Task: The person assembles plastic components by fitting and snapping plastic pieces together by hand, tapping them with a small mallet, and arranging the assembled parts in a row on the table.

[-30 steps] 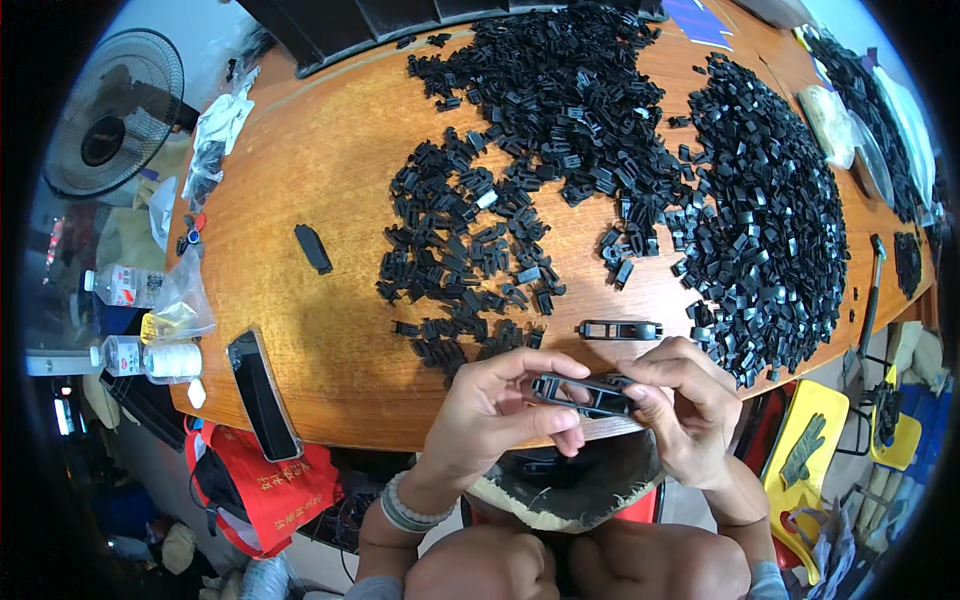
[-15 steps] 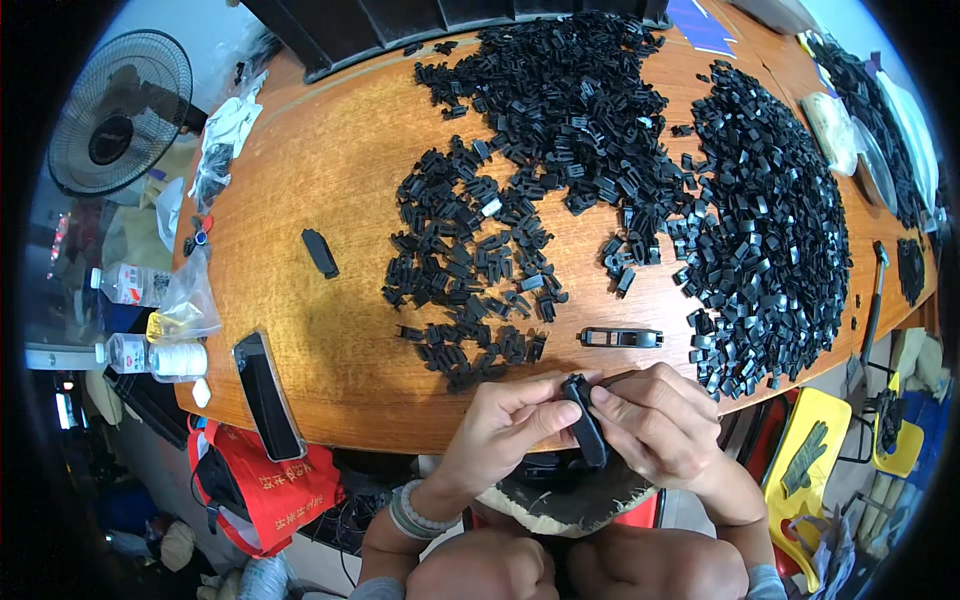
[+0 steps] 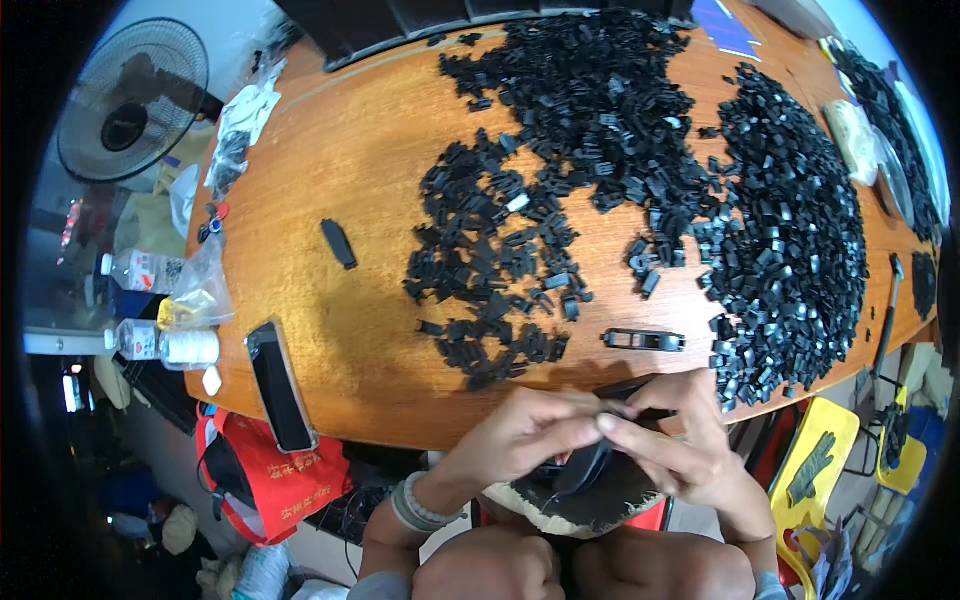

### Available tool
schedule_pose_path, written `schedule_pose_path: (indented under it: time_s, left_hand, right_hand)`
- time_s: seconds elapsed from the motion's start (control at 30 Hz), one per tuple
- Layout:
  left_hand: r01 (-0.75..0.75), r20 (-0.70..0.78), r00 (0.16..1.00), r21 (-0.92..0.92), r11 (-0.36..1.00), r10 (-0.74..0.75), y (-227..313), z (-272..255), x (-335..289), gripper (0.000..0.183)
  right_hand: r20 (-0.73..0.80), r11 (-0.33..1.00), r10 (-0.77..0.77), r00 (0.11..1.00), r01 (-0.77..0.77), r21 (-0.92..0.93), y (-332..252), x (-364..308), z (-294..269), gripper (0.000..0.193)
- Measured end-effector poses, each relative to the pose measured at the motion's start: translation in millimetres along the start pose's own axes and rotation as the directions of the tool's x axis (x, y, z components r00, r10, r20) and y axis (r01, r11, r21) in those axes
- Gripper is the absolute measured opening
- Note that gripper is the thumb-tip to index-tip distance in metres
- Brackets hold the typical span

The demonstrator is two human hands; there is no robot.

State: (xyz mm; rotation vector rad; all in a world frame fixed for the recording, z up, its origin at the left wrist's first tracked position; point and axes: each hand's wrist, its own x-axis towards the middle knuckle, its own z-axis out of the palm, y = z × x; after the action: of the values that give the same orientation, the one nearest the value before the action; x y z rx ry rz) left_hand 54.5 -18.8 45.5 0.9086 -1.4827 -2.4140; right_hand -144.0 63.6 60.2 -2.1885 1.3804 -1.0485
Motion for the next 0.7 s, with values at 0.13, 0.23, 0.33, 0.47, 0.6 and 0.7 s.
schedule_pose_path:
  time_s: [0.13,0.23,0.33,0.47,0.6,0.7]
  left_hand:
    - [-0.373,0.19,0.914,0.044,0.927,0.359,-5.0,8.9,4.4,0.021]
    - [-0.347,0.22,0.928,0.227,0.91,0.299,4.7,8.5,-4.3,0.019]
    - [-0.286,0.144,0.956,0.246,0.926,0.257,5.6,16.3,-17.0,0.016]
    - [-0.459,-0.181,0.781,0.481,0.747,0.597,-9.9,-20.8,-28.0,0.014]
    - [0.051,-0.564,0.313,0.813,0.579,0.764,23.4,-105.7,-14.5,0.019]
    - [0.357,-0.689,0.202,0.713,0.603,0.696,24.2,-176.0,-9.0,0.034]
  right_hand:
    - [0.074,0.984,-0.123,0.99,0.131,-0.124,-1.8,-14.5,-5.8,0.041]
    - [0.094,0.97,-0.138,0.986,0.154,-0.187,-15.1,-14.0,-7.6,0.04]
    - [0.085,0.982,-0.174,0.981,0.179,-0.058,-13.4,-18.9,-4.8,0.041]
    - [0.155,0.995,-0.042,0.987,0.056,-0.087,-11.6,-22.8,-10.4,0.04]
    - [0.259,0.938,0.191,0.947,-0.099,-0.331,-6.9,-43.8,-23.1,0.039]
    - [0.26,0.907,0.205,0.944,-0.083,-0.414,-4.7,-38.0,-18.3,0.037]
